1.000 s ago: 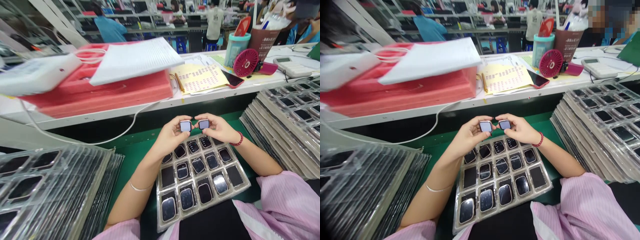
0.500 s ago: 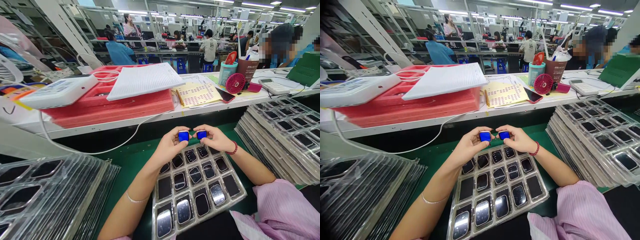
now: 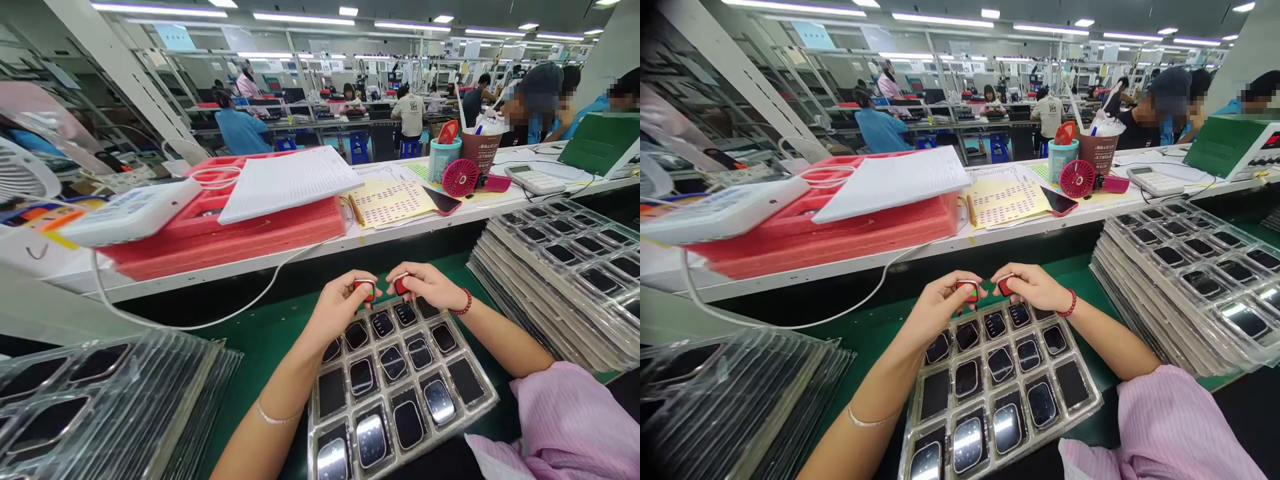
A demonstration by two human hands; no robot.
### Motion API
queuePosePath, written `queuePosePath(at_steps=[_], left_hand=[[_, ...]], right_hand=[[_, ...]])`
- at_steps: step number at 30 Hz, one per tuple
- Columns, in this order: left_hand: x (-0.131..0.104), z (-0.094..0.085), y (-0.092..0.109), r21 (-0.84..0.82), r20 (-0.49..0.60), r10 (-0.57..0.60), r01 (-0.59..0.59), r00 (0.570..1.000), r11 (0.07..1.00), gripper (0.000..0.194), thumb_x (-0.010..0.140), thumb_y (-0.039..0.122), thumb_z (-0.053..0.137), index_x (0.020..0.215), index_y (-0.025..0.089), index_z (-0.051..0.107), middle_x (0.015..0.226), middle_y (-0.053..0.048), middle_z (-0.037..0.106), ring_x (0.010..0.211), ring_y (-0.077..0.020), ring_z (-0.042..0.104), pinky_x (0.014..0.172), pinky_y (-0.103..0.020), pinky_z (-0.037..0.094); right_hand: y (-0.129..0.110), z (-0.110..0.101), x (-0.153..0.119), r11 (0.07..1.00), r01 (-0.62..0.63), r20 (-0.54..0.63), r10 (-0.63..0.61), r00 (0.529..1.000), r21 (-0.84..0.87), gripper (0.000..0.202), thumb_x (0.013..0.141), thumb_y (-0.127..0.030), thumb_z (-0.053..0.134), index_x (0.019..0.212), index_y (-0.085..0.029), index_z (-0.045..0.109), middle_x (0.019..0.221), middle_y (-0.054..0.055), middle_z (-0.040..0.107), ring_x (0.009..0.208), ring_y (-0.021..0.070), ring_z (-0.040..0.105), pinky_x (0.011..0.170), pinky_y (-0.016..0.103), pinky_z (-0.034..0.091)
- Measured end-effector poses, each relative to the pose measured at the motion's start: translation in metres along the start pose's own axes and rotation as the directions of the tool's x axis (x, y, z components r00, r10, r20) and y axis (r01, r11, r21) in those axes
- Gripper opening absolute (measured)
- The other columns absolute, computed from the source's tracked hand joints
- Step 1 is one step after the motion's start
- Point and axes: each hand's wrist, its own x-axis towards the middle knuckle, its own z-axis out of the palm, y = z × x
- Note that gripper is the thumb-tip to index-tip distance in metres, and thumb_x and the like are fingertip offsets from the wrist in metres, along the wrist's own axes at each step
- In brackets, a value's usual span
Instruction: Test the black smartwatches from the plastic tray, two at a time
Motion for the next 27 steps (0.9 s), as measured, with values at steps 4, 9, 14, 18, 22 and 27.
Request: queuePosePath(at_steps=[4,9,14,18,22,27], left_hand=[[-0.0023,0.0016,0.0,-0.029,-0.004,-0.05,0.05,0.999,0.998,0.038,0.08,0.052,0.07,0.092,0.016,0.069,0.078,-0.007,0.074,0.06,-0.0137,0.061,0.052,-0.023,0.043],[-0.0036,-0.0003,-0.0014,-0.067,0.019,-0.068,0.069,0.997,0.995,0.045,0.081,0.057,0.068,0.097,0.015,0.07,0.08,-0.01,0.074,0.06,-0.0139,0.062,0.048,-0.02,0.035],[-0.0044,-0.0027,-0.0024,-0.158,0.103,-0.105,0.12,0.989,0.98,0.048,0.082,0.051,0.068,0.115,0.016,0.064,0.092,-0.011,0.073,0.07,-0.0162,0.065,0.049,-0.021,0.04],[-0.003,-0.002,-0.0045,-0.144,0.158,-0.116,0.139,0.981,0.98,0.05,0.078,0.033,0.075,0.122,0.017,0.059,0.098,-0.009,0.071,0.071,-0.0148,0.066,0.049,-0.02,0.042],[-0.0023,-0.0022,-0.0064,-0.117,0.169,-0.136,0.156,0.976,0.981,0.05,0.078,0.03,0.071,0.124,0.018,0.055,0.1,-0.008,0.069,0.063,-0.0132,0.067,0.046,-0.02,0.04],[-0.0033,-0.004,-0.0045,-0.122,0.144,-0.091,0.109,0.985,0.987,0.048,0.076,0.028,0.074,0.12,0.017,0.059,0.104,-0.011,0.07,0.068,-0.0128,0.066,0.05,-0.02,0.039]], right_hand=[[-0.0013,0.0044,-0.0031,0.999,0.04,-0.023,-0.041,0.999,-0.034,0.025,0.091,-0.036,0.06,0.099,-0.013,0.065,0.081,0.007,0.071,0.067,0.0139,0.062,0.056,0.023,0.049],[-0.0019,0.0053,-0.0058,0.985,0.083,-0.058,-0.093,0.994,-0.151,0.014,0.088,-0.029,0.061,0.093,-0.016,0.065,0.076,0.005,0.07,0.067,0.0165,0.062,0.059,0.026,0.046],[-0.0032,0.006,-0.0063,0.988,0.084,-0.054,-0.091,0.994,-0.132,0.012,0.088,-0.027,0.059,0.095,-0.018,0.063,0.077,0.005,0.069,0.07,0.0175,0.062,0.063,0.028,0.047],[-0.0035,0.008,-0.0054,0.995,0.054,-0.054,-0.059,0.997,-0.085,0.016,0.086,-0.028,0.061,0.1,-0.019,0.061,0.079,0.004,0.067,0.061,0.0147,0.055,0.053,0.026,0.043],[-0.0019,0.0083,-0.0048,0.999,0.028,-0.039,-0.029,0.999,-0.031,0.022,0.086,-0.03,0.063,0.104,-0.019,0.059,0.085,0.003,0.064,0.056,0.0118,0.05,0.052,0.025,0.044],[0.004,0.0066,-0.0048,0.999,0.041,-0.002,-0.041,0.999,-0.026,0.032,0.087,-0.026,0.061,0.118,-0.02,0.055,0.097,0.005,0.062,0.062,0.0121,0.053,0.055,0.025,0.047]])
